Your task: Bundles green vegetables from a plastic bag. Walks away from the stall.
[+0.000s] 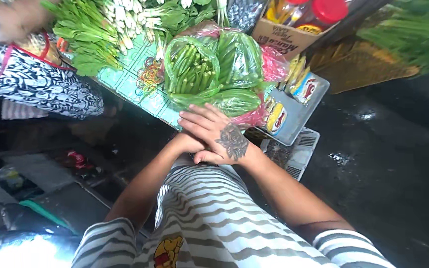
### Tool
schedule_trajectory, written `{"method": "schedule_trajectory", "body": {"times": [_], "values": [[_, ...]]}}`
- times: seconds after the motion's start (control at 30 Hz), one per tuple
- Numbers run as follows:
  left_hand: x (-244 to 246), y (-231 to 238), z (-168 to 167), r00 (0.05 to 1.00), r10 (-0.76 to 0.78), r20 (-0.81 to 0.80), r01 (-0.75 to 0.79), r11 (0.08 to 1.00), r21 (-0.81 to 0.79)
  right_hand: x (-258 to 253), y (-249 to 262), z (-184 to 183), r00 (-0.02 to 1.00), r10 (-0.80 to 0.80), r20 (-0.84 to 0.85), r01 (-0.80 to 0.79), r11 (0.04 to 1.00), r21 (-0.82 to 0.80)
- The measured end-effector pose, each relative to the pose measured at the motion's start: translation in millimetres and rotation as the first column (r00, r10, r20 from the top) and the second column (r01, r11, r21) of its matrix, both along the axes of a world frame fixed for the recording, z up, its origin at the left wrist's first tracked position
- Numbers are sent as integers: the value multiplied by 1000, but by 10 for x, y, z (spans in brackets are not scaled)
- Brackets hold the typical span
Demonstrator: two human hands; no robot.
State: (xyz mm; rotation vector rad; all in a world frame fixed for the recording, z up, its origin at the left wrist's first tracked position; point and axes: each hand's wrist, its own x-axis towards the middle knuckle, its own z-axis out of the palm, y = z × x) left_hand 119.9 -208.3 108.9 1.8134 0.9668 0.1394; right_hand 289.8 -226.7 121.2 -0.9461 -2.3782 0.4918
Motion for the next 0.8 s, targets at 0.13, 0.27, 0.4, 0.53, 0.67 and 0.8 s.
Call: {"method": "schedule_trajectory", "body": {"times": [0.13, 0.27, 0.4, 0.53, 0.67, 0.8], "values": [[74, 28, -33, 986, 159, 55, -164, 981, 107, 107, -23, 49, 929, -327, -173, 315, 944, -98], [98, 67, -131, 958, 275, 83, -287, 930, 231, -50, -39, -88, 857, -484, -176, 465, 874, -138], [-67, 282, -126, 954, 221, 204, -276, 911, 306, -288, 136, -154, 827, -452, -335, 474, 880, -19], [-442, 624, -94, 969, 46, 244, -87, 983, 162, -567, 306, -170, 847, -394, -355, 426, 904, 13], [-865, 880, -229, 958, 76, 276, -86, 996, 26, -954, 577, -194, 878, -439, -191, 440, 897, -41], [-1296, 1093, -470, 949, 85, 304, -96, 995, 20, -1361, 804, -275, 895, -444, 40, 446, 894, -51]]}}
